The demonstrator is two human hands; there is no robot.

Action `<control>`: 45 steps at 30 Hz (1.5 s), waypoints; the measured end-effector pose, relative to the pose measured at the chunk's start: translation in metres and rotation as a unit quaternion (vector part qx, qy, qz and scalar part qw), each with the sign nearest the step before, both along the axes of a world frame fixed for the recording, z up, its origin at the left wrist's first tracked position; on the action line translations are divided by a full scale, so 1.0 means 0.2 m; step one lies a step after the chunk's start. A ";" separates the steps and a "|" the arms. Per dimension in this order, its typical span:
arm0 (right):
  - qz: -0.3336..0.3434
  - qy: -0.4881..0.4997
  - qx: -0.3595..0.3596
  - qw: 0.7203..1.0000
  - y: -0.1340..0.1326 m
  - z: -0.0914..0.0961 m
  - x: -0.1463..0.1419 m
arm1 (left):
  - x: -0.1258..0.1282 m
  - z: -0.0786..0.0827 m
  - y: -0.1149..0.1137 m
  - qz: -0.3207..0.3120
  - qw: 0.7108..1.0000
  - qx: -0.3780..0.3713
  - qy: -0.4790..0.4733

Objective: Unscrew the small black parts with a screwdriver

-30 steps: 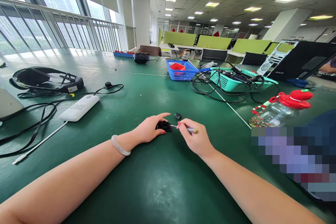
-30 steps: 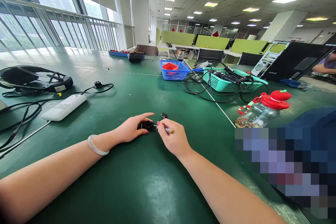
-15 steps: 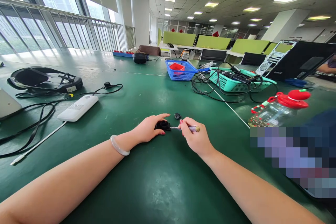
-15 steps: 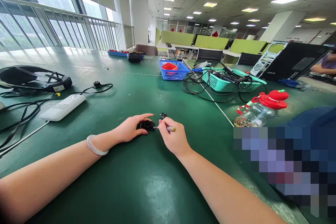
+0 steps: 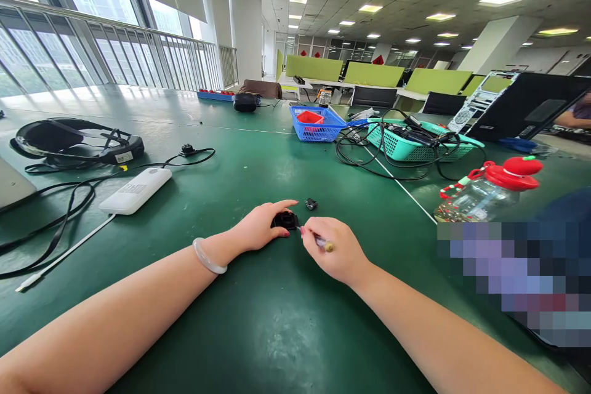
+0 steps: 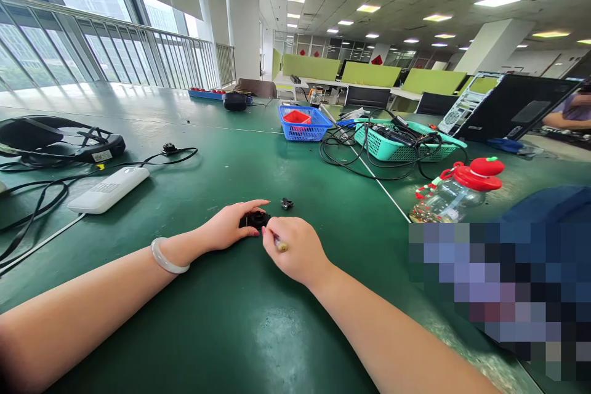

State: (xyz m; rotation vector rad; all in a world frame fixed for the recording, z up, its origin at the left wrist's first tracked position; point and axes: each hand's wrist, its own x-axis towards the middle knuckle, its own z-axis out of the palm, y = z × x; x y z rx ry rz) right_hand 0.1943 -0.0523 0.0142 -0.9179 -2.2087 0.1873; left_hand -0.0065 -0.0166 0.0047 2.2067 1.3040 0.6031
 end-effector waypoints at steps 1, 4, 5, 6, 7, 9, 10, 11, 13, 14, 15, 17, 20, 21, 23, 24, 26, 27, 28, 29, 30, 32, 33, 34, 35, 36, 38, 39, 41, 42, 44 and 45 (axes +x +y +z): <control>0.011 -0.031 0.036 0.999 0.00 0.00 -0.01 | 0.00 0.00 0.00 0.004 1.000 0.003 0.005; 0.034 -0.083 0.111 0.990 -0.02 0.00 -0.01 | 0.00 0.00 -0.01 0.012 1.000 0.017 0.018; 0.040 -0.082 0.124 0.988 -0.02 0.01 -0.01 | 0.00 0.00 -0.01 0.015 0.999 0.021 0.023; 0.045 -0.072 0.131 0.988 -0.02 0.01 -0.01 | 0.00 -0.01 -0.01 0.016 0.999 0.025 0.028; 0.051 -0.058 0.134 0.988 -0.02 0.01 -0.01 | -0.01 -0.01 -0.02 0.016 0.999 0.028 0.033; 0.064 -0.027 0.125 0.990 -0.03 0.02 0.00 | -0.01 -0.01 -0.02 0.015 0.999 0.029 0.036; 0.072 -0.015 0.116 0.991 -0.03 0.02 0.00 | -0.01 -0.01 -0.02 0.014 0.999 0.028 0.035; 0.079 -0.007 0.104 0.991 -0.04 0.01 0.00 | -0.01 -0.01 -0.02 0.012 0.999 0.026 0.031; 0.090 -0.004 0.073 0.993 -0.04 0.01 -0.01 | -0.01 0.00 -0.02 0.008 0.999 0.021 0.024; 0.091 -0.005 0.055 0.994 -0.04 0.00 -0.02 | -0.01 0.00 -0.02 0.007 1.000 0.017 0.022; 0.089 -0.005 0.034 0.995 -0.04 0.00 -0.02 | -0.01 0.00 -0.02 0.005 1.000 0.013 0.021; 0.075 0.006 -0.018 0.997 -0.03 -0.01 -0.03 | -0.01 0.00 -0.02 0.006 1.000 0.007 0.023; 0.042 0.053 -0.113 0.991 -0.01 -0.01 -0.03 | -0.01 0.00 -0.02 0.007 1.000 0.005 0.026; 0.029 0.075 -0.148 0.986 0.00 -0.01 -0.02 | -0.01 0.00 -0.02 0.008 1.000 0.005 0.027; 0.003 0.125 -0.220 0.968 0.03 -0.02 -0.01 | -0.01 0.00 -0.02 0.009 0.999 0.009 0.031; -0.007 0.149 -0.254 0.956 0.05 -0.03 -0.01 | -0.01 0.00 -0.02 0.010 0.999 0.012 0.033; -0.011 0.195 -0.308 0.931 0.07 -0.04 0.00 | -0.01 0.00 -0.02 0.010 0.999 0.016 0.036; -0.005 0.214 -0.323 0.922 0.08 -0.05 0.01 | -0.01 0.00 -0.02 0.009 0.999 0.017 0.035; 0.001 0.230 -0.332 0.915 0.09 -0.05 0.01 | -0.01 0.00 -0.02 0.008 0.999 0.017 0.035; 0.004 0.244 -0.332 0.911 0.09 -0.04 0.02 | -0.01 -0.01 -0.02 0.007 0.999 0.017 0.033; 0.003 0.256 -0.325 0.910 0.09 -0.03 0.03 | -0.01 -0.01 -0.02 0.005 0.999 0.017 0.031; -0.013 0.279 -0.294 0.914 0.07 -0.01 0.04 | -0.01 -0.01 -0.01 0.003 1.000 0.016 0.026; -0.025 0.288 -0.274 0.917 0.07 0.00 0.05 | -0.01 -0.01 -0.01 0.003 1.000 0.015 0.026; -0.038 0.292 -0.256 0.921 0.06 0.01 0.05 | -0.01 -0.02 -0.01 0.004 1.000 0.014 0.026; -0.049 0.291 -0.241 0.924 0.06 0.01 0.06 | -0.01 -0.02 -0.01 0.005 1.000 0.014 0.027; -0.059 0.287 -0.231 0.928 0.06 0.01 0.06 | -0.01 -0.02 -0.01 0.007 0.999 0.014 0.029; -0.069 0.274 -0.226 0.932 0.07 0.00 0.07 | -0.01 -0.02 -0.01 0.007 0.999 0.015 0.029; -0.069 0.268 -0.228 0.933 0.07 -0.01 0.07 | -0.01 -0.02 -0.01 0.006 0.999 0.015 0.028; -0.068 0.257 -0.237 0.934 0.08 -0.03 0.06 | -0.01 -0.02 -0.02 0.003 1.000 0.014 0.026; -0.067 0.250 -0.242 0.935 0.09 -0.04 0.06 | -0.01 -0.02 -0.02 0.002 1.000 0.014 0.024; -0.067 0.238 -0.247 0.937 0.09 -0.04 0.05 | -0.01 -0.02 -0.02 0.002 1.000 0.014 0.021; -0.069 0.240 -0.245 0.937 0.08 -0.04 0.05 | 0.00 -0.02 -0.02 0.001 1.000 0.015 0.021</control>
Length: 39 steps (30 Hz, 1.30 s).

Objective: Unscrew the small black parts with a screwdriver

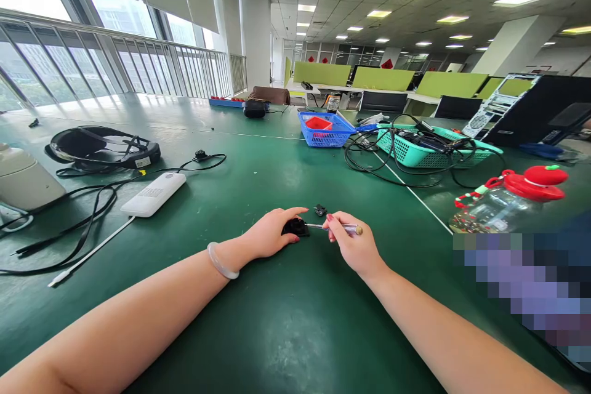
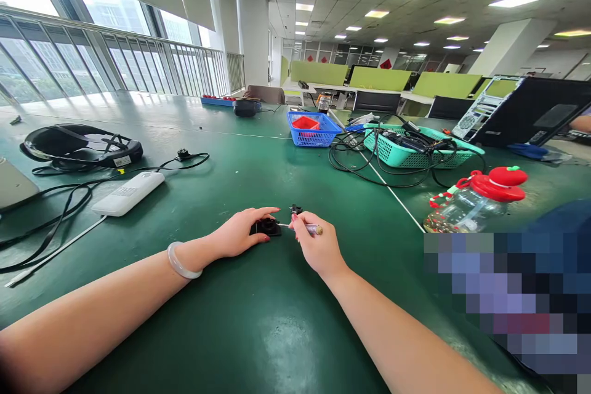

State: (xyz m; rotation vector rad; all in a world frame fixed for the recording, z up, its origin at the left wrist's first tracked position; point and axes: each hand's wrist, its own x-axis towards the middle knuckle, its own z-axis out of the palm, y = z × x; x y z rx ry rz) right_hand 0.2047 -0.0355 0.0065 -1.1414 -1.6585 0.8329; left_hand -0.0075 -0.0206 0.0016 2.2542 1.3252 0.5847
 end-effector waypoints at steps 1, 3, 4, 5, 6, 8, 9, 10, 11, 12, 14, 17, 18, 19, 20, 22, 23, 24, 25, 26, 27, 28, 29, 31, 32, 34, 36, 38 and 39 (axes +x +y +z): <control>-0.005 0.005 0.004 1.000 0.00 0.00 0.00 | 0.00 0.00 0.00 0.000 1.000 0.001 0.001; -0.015 0.020 0.015 1.000 -0.01 0.01 0.00 | 0.00 0.00 0.00 0.000 1.000 0.003 0.004; -0.017 0.024 0.019 0.999 -0.01 0.01 0.00 | 0.00 0.00 0.00 -0.001 1.000 0.004 0.005; -0.016 0.024 0.022 0.999 -0.01 0.02 0.00 | 0.00 0.00 0.00 0.000 1.000 0.004 0.005; -0.012 0.021 0.022 0.999 -0.02 0.02 0.00 | 0.00 0.00 0.00 0.000 1.000 0.003 0.004; -0.001 0.010 0.018 1.000 -0.01 0.01 0.00 | 0.00 0.00 0.00 0.000 1.000 0.003 0.002; 0.003 0.005 0.016 1.000 -0.01 0.01 0.00 | 0.00 0.00 0.00 0.000 1.000 0.004 0.002; 0.007 0.000 0.015 1.000 -0.01 0.01 0.00 | 0.00 0.00 0.00 -0.001 1.000 0.006 0.003; 0.010 -0.004 0.015 1.000 -0.01 0.01 0.00 | 0.00 -0.01 0.00 -0.003 1.000 0.008 0.003; 0.012 -0.007 0.016 1.000 -0.01 0.01 -0.01 | 0.00 -0.01 0.00 -0.004 1.000 0.009 0.003; 0.016 -0.013 0.017 1.000 -0.02 0.01 -0.01 | -0.01 -0.01 0.00 -0.006 1.000 0.010 0.003; 0.022 -0.018 0.014 0.999 -0.02 0.02 -0.01 | 0.00 -0.01 0.00 -0.006 1.000 0.016 0.002; 0.024 -0.019 0.012 0.999 -0.02 0.02 -0.01 | 0.00 -0.01 0.00 -0.007 1.000 0.021 -0.001; 0.027 -0.018 0.009 0.999 -0.02 0.02 0.00 | 0.00 0.00 -0.01 -0.007 1.000 0.027 -0.005; 0.031 -0.015 0.007 0.999 -0.02 0.03 0.00 | 0.00 0.00 -0.01 -0.006 0.999 0.033 -0.010; 0.036 0.002 0.007 0.999 -0.02 0.03 0.01 | 0.00 0.02 -0.02 -0.007 0.999 0.050 -0.018; 0.033 0.018 0.012 0.999 -0.01 0.03 0.02 | 0.00 0.02 -0.02 -0.008 0.998 0.062 -0.022; 0.022 0.038 0.022 0.999 0.00 0.04 0.03 | 0.00 0.03 -0.02 -0.008 0.997 0.075 -0.025; 0.000 0.059 0.032 0.998 0.01 0.04 0.04 | 0.00 0.03 -0.02 -0.005 0.996 0.088 -0.027; -0.029 0.077 0.041 0.996 0.03 0.04 0.05 | 0.00 0.03 -0.02 0.001 0.995 0.100 -0.027; -0.062 0.088 0.045 0.993 0.05 0.03 0.07 | 0.00 0.03 -0.02 0.012 0.994 0.109 -0.023; -0.097 0.086 0.039 0.991 0.07 0.02 0.08 | -0.01 0.03 -0.02 0.027 0.993 0.114 -0.015; -0.121 0.074 0.026 0.990 0.09 0.01 0.09 | -0.01 0.02 -0.01 0.043 0.992 0.115 -0.003; -0.139 0.051 -0.007 0.989 0.13 -0.01 0.11 | -0.02 -0.01 0.00 0.076 0.991 0.106 0.033; -0.143 0.045 -0.020 0.988 0.15 -0.03 0.12 | -0.03 -0.02 0.01 0.088 0.990 0.099 0.052; -0.138 0.043 -0.029 0.989 0.17 -0.05 0.12 | -0.04 -0.04 0.01 0.101 0.987 0.087 0.086; -0.124 0.049 -0.029 0.991 0.18 -0.06 0.12 | -0.04 -0.05 0.01 0.099 0.986 0.088 0.105; -0.105 0.061 -0.031 0.992 0.18 -0.06 0.12 | -0.04 -0.03 0.00 0.100 0.984 0.093 0.114; -0.094 0.068 -0.034 0.993 0.18 -0.06 0.11 | -0.03 -0.02 -0.01 0.107 0.983 0.096 0.116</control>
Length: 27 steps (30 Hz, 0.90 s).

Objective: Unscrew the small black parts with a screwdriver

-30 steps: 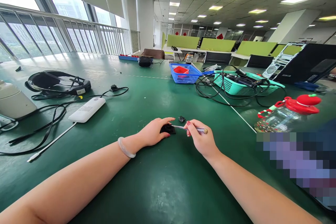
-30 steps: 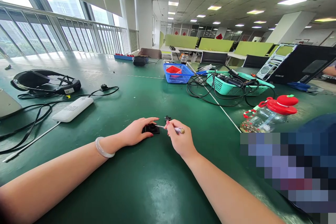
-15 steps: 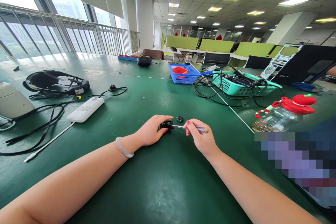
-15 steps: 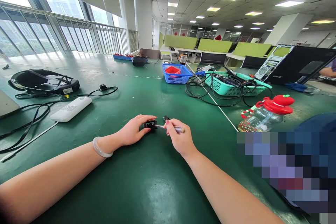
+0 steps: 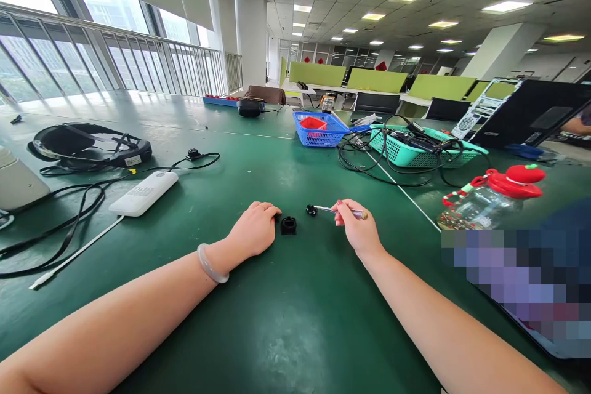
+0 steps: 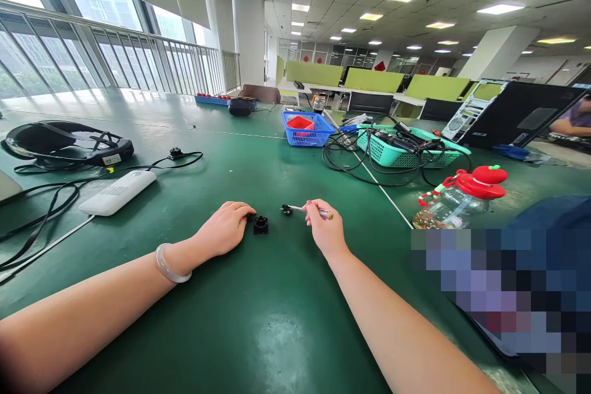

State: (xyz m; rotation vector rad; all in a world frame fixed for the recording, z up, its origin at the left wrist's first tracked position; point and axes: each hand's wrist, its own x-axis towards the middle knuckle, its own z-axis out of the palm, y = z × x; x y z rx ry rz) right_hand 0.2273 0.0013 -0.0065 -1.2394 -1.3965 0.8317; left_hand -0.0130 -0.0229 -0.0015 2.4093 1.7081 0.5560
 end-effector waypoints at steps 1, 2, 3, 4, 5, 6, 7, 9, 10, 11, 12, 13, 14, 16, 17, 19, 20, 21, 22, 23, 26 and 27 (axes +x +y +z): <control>0.012 0.007 -0.003 1.000 0.00 0.00 0.00 | 0.01 0.01 -0.01 0.009 1.000 0.004 -0.002; 0.026 0.013 -0.006 1.000 0.00 0.00 -0.01 | 0.02 0.03 -0.01 0.015 1.000 0.008 -0.007; 0.043 0.018 -0.009 0.999 -0.01 0.00 -0.01 | 0.03 0.04 -0.02 0.013 1.000 0.011 -0.015; 0.059 0.021 -0.010 0.998 -0.01 0.01 -0.02 | 0.05 0.04 -0.02 0.001 1.000 0.013 -0.023; 0.070 0.028 -0.005 0.997 -0.02 0.01 -0.02 | 0.06 0.05 -0.03 -0.020 0.999 0.011 -0.028; 0.074 0.040 0.004 0.996 -0.02 0.01 -0.02 | 0.07 0.04 -0.03 -0.047 0.998 0.005 -0.030; 0.067 0.056 0.018 0.996 -0.03 0.02 -0.02 | 0.08 0.04 -0.03 -0.073 0.997 -0.004 -0.029; 0.021 0.100 0.050 0.993 -0.02 0.02 -0.01 | 0.11 0.03 -0.02 -0.111 0.993 -0.029 -0.020; -0.009 0.123 0.061 0.990 -0.01 0.02 0.00 | 0.12 0.03 -0.02 -0.123 0.991 -0.039 -0.016; -0.038 0.143 0.066 0.987 0.00 0.02 0.01 | 0.12 0.03 -0.02 -0.131 0.990 -0.045 -0.014; -0.062 0.158 0.066 0.983 0.01 0.01 0.02 | 0.13 0.03 -0.02 -0.138 0.989 -0.047 -0.016; -0.082 0.170 0.061 0.980 0.02 0.01 0.03 | 0.14 0.03 -0.01 -0.145 0.988 -0.046 -0.020; -0.095 0.177 0.056 0.978 0.04 0.00 0.04 | 0.14 0.03 -0.01 -0.149 0.987 -0.044 -0.030; -0.108 0.181 0.046 0.977 0.05 0.00 0.04 | 0.15 0.04 -0.01 -0.153 0.986 -0.041 -0.052; -0.108 0.179 0.042 0.977 0.05 -0.01 0.04 | 0.15 0.04 -0.01 -0.153 0.986 -0.042 -0.060; -0.099 0.173 0.042 0.979 0.05 -0.01 0.04 | 0.16 0.03 -0.01 -0.149 0.986 -0.044 -0.066; -0.093 0.169 0.045 0.980 0.05 -0.01 0.03 | 0.16 0.03 -0.01 -0.148 0.986 -0.044 -0.064; -0.086 0.164 0.049 0.982 0.04 -0.01 0.02 | 0.16 0.03 -0.01 -0.149 0.986 -0.043 -0.059; -0.079 0.160 0.053 0.982 0.04 -0.01 0.02 | 0.17 0.03 -0.01 -0.150 0.986 -0.042 -0.055; -0.074 0.158 0.056 0.983 0.04 -0.01 0.01 | 0.17 0.03 -0.01 -0.152 0.986 -0.041 -0.052; -0.065 0.157 0.056 0.984 0.03 -0.01 0.00 | 0.18 0.04 -0.01 -0.156 0.985 -0.042 -0.053; -0.063 0.158 0.056 0.984 0.03 -0.01 0.00 | 0.18 0.04 -0.02 -0.156 0.985 -0.044 -0.054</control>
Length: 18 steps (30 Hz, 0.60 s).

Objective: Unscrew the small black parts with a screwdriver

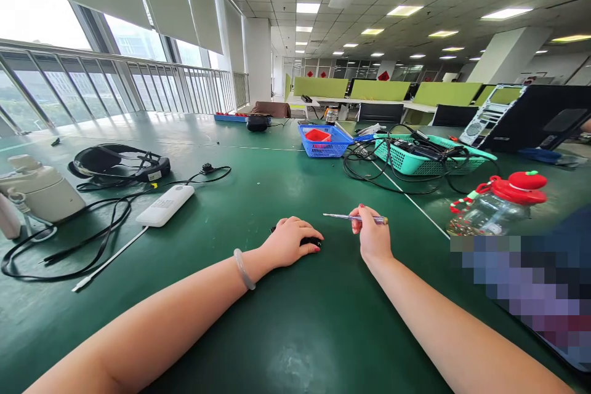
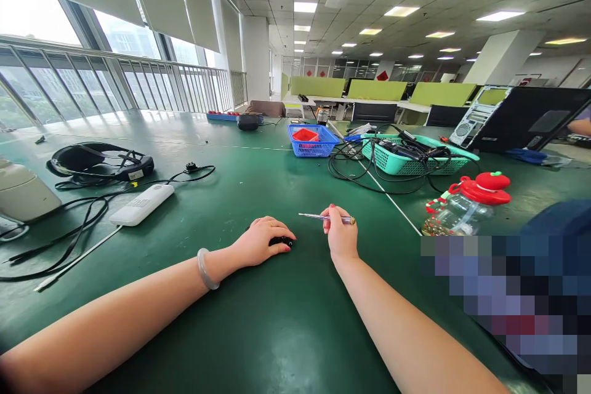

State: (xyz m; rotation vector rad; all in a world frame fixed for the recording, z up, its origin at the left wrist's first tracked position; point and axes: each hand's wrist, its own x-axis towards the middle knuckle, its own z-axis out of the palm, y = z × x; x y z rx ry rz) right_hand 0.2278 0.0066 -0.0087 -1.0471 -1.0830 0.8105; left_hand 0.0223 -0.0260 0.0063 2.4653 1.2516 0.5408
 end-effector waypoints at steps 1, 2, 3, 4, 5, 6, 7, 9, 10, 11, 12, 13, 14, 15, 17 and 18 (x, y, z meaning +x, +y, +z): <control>0.001 0.002 0.000 1.000 0.00 0.00 0.00 | -0.01 0.00 -0.01 0.002 1.000 -0.002 0.001; 0.001 0.006 -0.001 1.000 0.00 0.00 0.00 | -0.02 0.01 -0.02 0.006 1.000 -0.006 0.003; 0.001 0.011 -0.002 1.000 0.00 0.00 0.00 | -0.04 0.01 -0.04 0.011 1.000 -0.009 0.006; 0.002 0.016 -0.004 1.000 -0.01 0.01 0.00 | -0.07 0.02 -0.06 0.016 1.000 -0.013 0.010; 0.003 0.021 -0.008 1.000 -0.01 0.01 0.00 | -0.12 0.02 -0.09 0.021 1.000 -0.016 0.014; 0.005 0.024 -0.012 1.000 -0.01 0.01 0.00 | -0.17 0.02 -0.11 0.026 0.999 -0.018 0.017; 0.008 0.025 -0.016 1.000 -0.01 0.01 0.00 | -0.24 0.03 -0.14 0.034 0.999 -0.019 0.019; 0.014 0.025 -0.022 0.999 -0.02 0.01 0.00 | -0.42 0.03 -0.20 0.066 0.997 -0.018 0.022; 0.018 0.024 -0.023 0.999 -0.02 0.01 -0.01 | -0.52 0.03 -0.22 0.094 0.995 -0.017 0.026; 0.022 0.024 -0.024 0.999 -0.02 0.01 -0.01 | -0.62 0.03 -0.25 0.127 0.991 -0.015 0.031; 0.026 0.024 -0.024 0.999 -0.02 0.01 -0.01 | -0.72 0.03 -0.27 0.161 0.986 -0.013 0.034; 0.029 0.024 -0.024 0.999 -0.02 0.01 -0.01 | -0.81 0.04 -0.28 0.197 0.980 -0.013 0.036; 0.030 0.026 -0.025 0.999 -0.02 0.01 -0.01 | -0.90 0.05 -0.30 0.229 0.972 -0.015 0.040; 0.029 0.027 -0.026 0.999 -0.01 0.00 -0.01 | -0.98 0.07 -0.31 0.266 0.963 -0.017 0.046; 0.023 0.030 -0.029 0.999 -0.01 0.00 -0.01 | -1.10 0.11 -0.33 0.334 0.940 -0.030 0.061; 0.020 0.032 -0.031 0.999 -0.01 0.00 -0.01 | -1.14 0.14 -0.34 0.369 0.926 -0.036 0.065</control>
